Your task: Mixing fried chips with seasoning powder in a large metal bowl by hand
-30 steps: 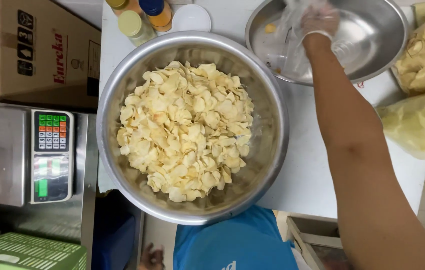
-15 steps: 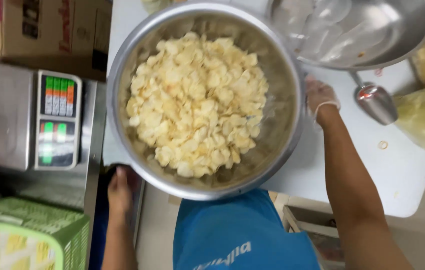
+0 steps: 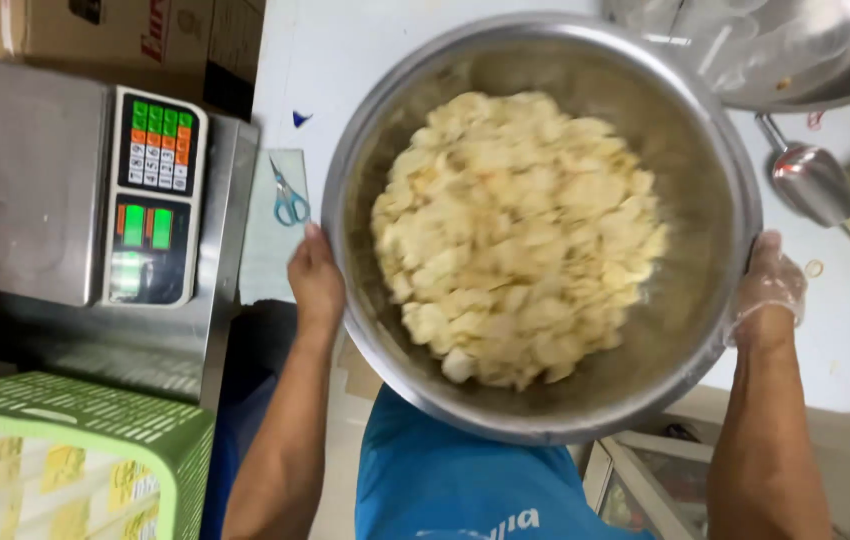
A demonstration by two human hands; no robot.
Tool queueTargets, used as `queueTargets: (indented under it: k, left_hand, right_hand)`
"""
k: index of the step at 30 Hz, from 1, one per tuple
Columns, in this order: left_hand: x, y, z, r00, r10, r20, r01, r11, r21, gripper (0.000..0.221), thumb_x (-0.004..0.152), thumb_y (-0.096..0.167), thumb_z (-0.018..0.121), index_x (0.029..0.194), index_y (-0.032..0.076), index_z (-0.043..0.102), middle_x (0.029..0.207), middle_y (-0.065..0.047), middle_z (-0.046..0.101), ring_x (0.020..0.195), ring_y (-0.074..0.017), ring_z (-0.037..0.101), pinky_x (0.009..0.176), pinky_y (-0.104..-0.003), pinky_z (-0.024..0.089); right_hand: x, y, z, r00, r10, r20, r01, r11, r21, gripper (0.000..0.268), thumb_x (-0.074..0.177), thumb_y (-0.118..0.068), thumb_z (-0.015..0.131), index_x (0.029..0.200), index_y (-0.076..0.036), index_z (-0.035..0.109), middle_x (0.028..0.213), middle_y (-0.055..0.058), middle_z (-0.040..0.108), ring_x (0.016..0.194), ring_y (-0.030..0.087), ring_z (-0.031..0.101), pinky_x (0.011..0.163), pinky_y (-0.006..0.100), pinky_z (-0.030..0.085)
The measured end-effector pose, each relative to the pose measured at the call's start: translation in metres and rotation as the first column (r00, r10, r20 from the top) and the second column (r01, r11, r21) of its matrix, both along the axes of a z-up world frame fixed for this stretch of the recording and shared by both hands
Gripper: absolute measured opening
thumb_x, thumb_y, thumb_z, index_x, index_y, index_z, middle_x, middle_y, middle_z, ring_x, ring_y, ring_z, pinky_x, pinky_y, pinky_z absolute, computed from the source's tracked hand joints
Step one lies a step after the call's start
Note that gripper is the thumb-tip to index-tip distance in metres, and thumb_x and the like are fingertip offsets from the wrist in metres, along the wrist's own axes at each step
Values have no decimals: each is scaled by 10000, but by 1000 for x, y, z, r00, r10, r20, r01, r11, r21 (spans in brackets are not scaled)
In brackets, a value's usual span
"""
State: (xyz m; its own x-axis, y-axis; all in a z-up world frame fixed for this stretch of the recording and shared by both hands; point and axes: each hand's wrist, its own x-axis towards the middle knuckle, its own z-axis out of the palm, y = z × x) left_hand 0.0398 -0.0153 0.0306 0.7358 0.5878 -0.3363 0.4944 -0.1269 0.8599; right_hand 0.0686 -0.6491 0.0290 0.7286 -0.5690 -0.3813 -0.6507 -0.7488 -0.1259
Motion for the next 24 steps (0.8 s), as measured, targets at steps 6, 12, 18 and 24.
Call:
queueTargets:
  k: [6, 12, 18, 24]
  left_hand:
    - [-17, 49, 38, 996, 79, -44, -73, 989, 127, 507, 1143, 461, 414, 696, 226, 374, 683, 64, 372, 703, -114, 347, 643, -363, 291]
    - [31, 22, 128, 991, -137, 1, 135, 977, 167, 531, 1125, 502, 339, 679, 221, 270, 663, 56, 271, 667, -138, 259, 598, -397, 180]
    - [-6, 16, 206, 913, -3, 408, -113, 959, 261, 443, 1119, 336, 474, 722, 179, 354, 768, 42, 291, 775, -125, 286, 667, -405, 235]
    - [12, 24, 131, 854, -77, 515, -41, 976, 215, 480, 1098, 329, 493, 701, 204, 254, 695, 71, 204, 693, -87, 206, 613, -359, 149]
  right_hand:
    - [-6, 106, 55, 982, -178, 57, 164, 968, 192, 913, 1059, -747, 188, 1071, -11, 728, 965, 314, 682, 919, 535, 611, 779, 638, 376]
    - [15, 36, 79, 999, -6, 48, 7, 1000, -5, 874, 1220, -552, 171, 1133, 128, 712, 1088, 417, 676, 1086, 593, 605, 889, 647, 409]
    - [-42, 67, 180, 620, -53, 783, -73, 989, 126, 447, 1201, -501, 335, 958, -152, 476, 887, 22, 491, 856, 199, 480, 739, 402, 376]
    - [-41, 79, 133, 424, -460, 780, 20, 866, 499, 381, 1124, -304, 520, 771, -239, 391, 810, -70, 375, 829, 119, 336, 713, 386, 328]
